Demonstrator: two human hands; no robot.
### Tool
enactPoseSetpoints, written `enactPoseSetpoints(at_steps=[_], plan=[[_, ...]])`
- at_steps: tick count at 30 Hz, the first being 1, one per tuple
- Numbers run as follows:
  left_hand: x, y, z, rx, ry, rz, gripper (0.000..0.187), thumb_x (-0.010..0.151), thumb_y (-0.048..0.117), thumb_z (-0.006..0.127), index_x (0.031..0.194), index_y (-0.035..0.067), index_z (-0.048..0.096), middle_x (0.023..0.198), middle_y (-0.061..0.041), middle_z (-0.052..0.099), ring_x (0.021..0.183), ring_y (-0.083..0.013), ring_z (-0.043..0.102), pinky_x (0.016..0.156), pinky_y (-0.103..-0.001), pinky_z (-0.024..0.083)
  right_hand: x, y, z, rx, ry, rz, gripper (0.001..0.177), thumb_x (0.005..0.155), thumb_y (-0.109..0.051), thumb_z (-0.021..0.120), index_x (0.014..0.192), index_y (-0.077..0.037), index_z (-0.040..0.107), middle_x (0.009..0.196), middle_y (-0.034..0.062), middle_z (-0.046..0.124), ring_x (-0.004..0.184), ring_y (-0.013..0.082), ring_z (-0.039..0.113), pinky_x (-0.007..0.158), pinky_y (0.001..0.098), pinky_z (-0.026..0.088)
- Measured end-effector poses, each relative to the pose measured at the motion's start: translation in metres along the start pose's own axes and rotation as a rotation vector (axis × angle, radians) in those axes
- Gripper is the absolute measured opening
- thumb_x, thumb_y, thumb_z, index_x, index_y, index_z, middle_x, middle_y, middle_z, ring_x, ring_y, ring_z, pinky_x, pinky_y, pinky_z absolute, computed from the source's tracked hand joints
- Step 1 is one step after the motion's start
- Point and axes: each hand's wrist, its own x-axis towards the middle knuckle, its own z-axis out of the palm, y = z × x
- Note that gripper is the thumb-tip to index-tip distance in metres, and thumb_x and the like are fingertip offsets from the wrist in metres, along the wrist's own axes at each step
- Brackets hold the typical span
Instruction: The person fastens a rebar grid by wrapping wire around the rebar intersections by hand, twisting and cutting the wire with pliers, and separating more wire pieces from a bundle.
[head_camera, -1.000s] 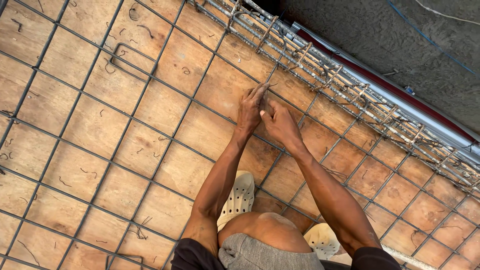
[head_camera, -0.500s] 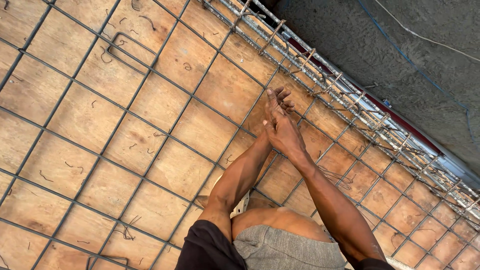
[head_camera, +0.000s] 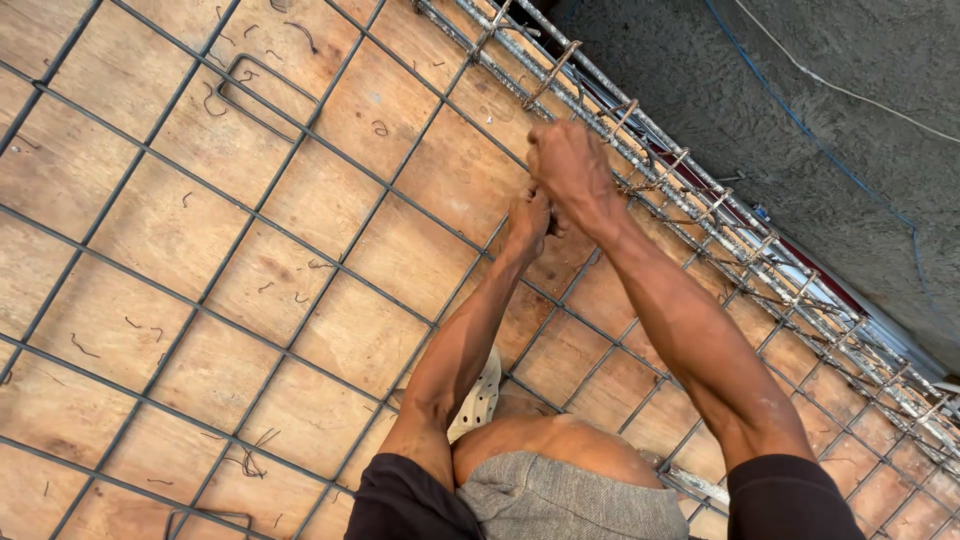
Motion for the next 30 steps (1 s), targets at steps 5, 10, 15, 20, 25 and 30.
enactPoseSetpoints(at_steps=[5, 10, 15, 20, 25, 30], plan=[[0.045, -0.010, -0.033, -0.392, -0.116, -0.241, 0.020, 0.099, 0.023, 0.057, 0.082, 0.012, 0.054, 0.058, 0.005, 0.040, 0.046, -0.0103, 0.041, 0.038, -0.025, 0.029, -0.061, 0.081, -0.035, -0.288, -0.167, 0.142, 0.027, 0.103, -0.008, 0.046, 0.109, -0.004, 0.072, 0.069, 0.0226, 0.066, 0.061, 0.0323, 0.066, 0.055, 0.0493, 0.055], [0.015, -0.024, -0.016, -0.523, -0.096, -0.121, 0.033, 0.104, 0.035, 0.045, 0.087, 0.011, 0.059, 0.067, -0.002, 0.054, 0.063, -0.0193, 0.055, 0.056, -0.034, 0.047, -0.176, 0.101, -0.004, 0.298, -0.337, 0.367, 0.039, 0.108, -0.034, 0.045, 0.130, -0.009, 0.065, 0.059, 0.0104, 0.045, 0.053, 0.0231, 0.049, 0.057, 0.0418, 0.044], [0.016, -0.038, -0.011, -0.820, -0.134, -0.056, 0.040, 0.109, 0.039, 0.043, 0.109, 0.007, 0.068, 0.093, -0.008, 0.066, 0.088, -0.0265, 0.060, 0.081, -0.041, 0.051, -0.243, 0.117, -0.002, 0.788, -0.459, 0.435, 0.038, 0.108, -0.035, 0.050, 0.128, -0.008, 0.068, 0.068, 0.0074, 0.047, 0.061, 0.0189, 0.045, 0.060, 0.0415, 0.041], [0.033, -0.035, -0.033, -0.654, -0.289, -0.087, 0.025, 0.096, 0.032, 0.063, 0.088, 0.010, 0.073, 0.088, -0.004, 0.071, 0.099, -0.0274, 0.068, 0.104, -0.052, 0.054, -0.294, 0.126, -0.023, 0.758, -0.330, 0.236, 0.039, 0.104, -0.038, 0.052, 0.127, -0.011, 0.069, 0.093, 0.0109, 0.075, 0.084, 0.0223, 0.071, 0.075, 0.0393, 0.053], [0.055, -0.022, -0.078, -0.709, -0.502, -0.193, 0.023, 0.108, 0.030, 0.061, 0.094, 0.011, 0.063, 0.084, 0.003, 0.061, 0.061, -0.0079, 0.048, 0.057, -0.021, 0.041, -0.394, 0.165, -0.073, 0.720, 0.052, 0.243, 0.042, 0.109, -0.039, 0.052, 0.133, -0.006, 0.064, 0.121, 0.0142, 0.061, 0.106, 0.0259, 0.065, 0.083, 0.0376, 0.059], [0.057, -0.011, -0.097, -0.679, -0.542, -0.204, 0.028, 0.113, 0.031, 0.055, 0.099, 0.009, 0.062, 0.061, 0.003, 0.036, 0.051, -0.0076, 0.027, 0.050, -0.023, 0.024, -0.626, 0.207, -0.064, 0.647, 0.674, 1.024, 0.027, 0.108, -0.023, 0.057, 0.126, -0.005, 0.066, 0.111, 0.0099, 0.067, 0.094, 0.0191, 0.069, 0.082, 0.0325, 0.056]])
